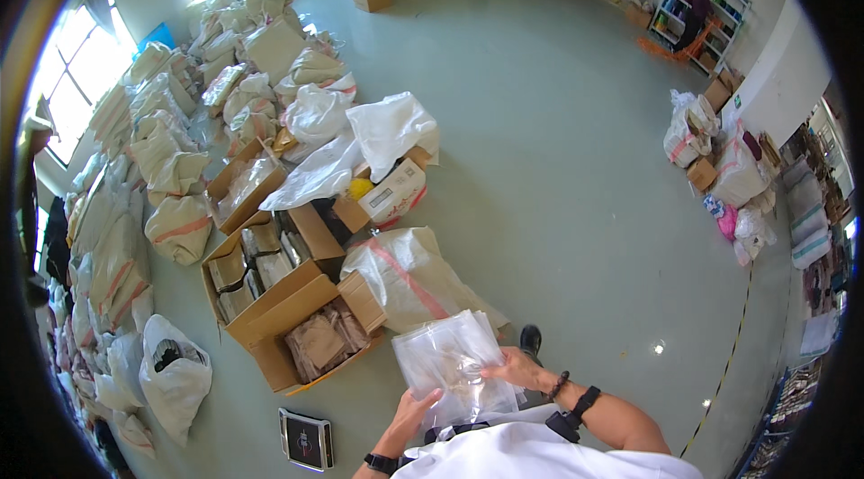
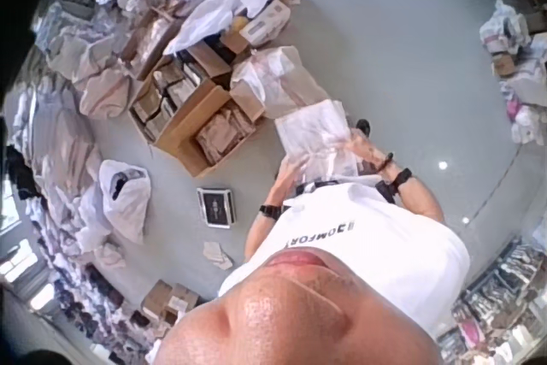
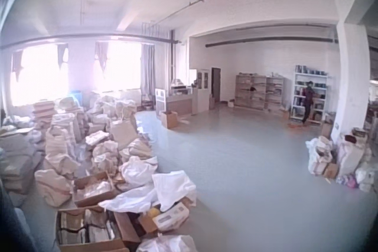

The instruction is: The person folds a light-colored embroidered cloth on a table, then walks through a warehouse carrying the folded item. They retrieve clear plastic bags from a basket, open one, and place the folded cloth inside before walking toward a packing area.

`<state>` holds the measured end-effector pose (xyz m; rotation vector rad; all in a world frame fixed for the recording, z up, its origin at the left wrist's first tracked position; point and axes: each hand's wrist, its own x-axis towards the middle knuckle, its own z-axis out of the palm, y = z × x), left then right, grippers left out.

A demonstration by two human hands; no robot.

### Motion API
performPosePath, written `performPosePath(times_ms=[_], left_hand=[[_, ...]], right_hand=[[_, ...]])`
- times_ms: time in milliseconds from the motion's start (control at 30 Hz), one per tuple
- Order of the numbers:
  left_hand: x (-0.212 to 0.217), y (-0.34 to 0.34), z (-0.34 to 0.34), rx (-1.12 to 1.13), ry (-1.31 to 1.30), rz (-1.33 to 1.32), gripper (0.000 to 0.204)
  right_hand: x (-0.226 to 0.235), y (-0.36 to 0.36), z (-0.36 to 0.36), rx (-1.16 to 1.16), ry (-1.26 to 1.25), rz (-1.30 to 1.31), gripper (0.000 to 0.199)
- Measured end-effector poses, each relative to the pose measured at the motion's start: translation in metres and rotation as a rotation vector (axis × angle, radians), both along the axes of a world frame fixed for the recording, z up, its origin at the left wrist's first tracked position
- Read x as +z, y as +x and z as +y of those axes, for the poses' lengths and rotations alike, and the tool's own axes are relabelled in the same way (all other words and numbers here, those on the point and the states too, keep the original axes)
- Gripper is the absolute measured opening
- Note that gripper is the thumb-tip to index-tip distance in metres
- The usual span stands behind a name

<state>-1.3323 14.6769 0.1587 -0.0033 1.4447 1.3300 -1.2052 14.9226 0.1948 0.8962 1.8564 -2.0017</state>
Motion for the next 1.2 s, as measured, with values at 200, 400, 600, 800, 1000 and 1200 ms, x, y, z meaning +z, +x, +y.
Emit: performPosePath(times_ms=[200,400,600,800,1000,1200], left_hand=[[-0.051,-0.004,0.198,-0.15,0.061,-0.019,0.021],[-0.007,-0.025,0.392,-0.124,0.037,0.036,0.018],[-0.012,-0.115,0.522,-0.12,0.072,0.343,0.017],[-0.05,-0.252,0.665,-0.076,0.135,0.32,0.017],[0.01,-0.468,0.811,-0.091,0.126,0.211,0.026],[0.016,-0.67,0.954,0.043,0.182,0.2,0.028]], right_hand=[[-0.013,0.035,0.172,-0.277,-0.116,0.031,0.036],[0.005,0.01,0.359,-0.473,-0.353,-0.042,0.054],[0.004,-0.094,0.507,-0.309,-0.457,-0.01,0.057],[-0.028,-0.25,0.665,-0.097,0.055,-0.203,0.031],[0.026,-0.449,0.807,-0.181,-0.012,-0.083,0.033],[0.036,-0.668,0.949,-0.182,-0.052,-0.052,0.025]])
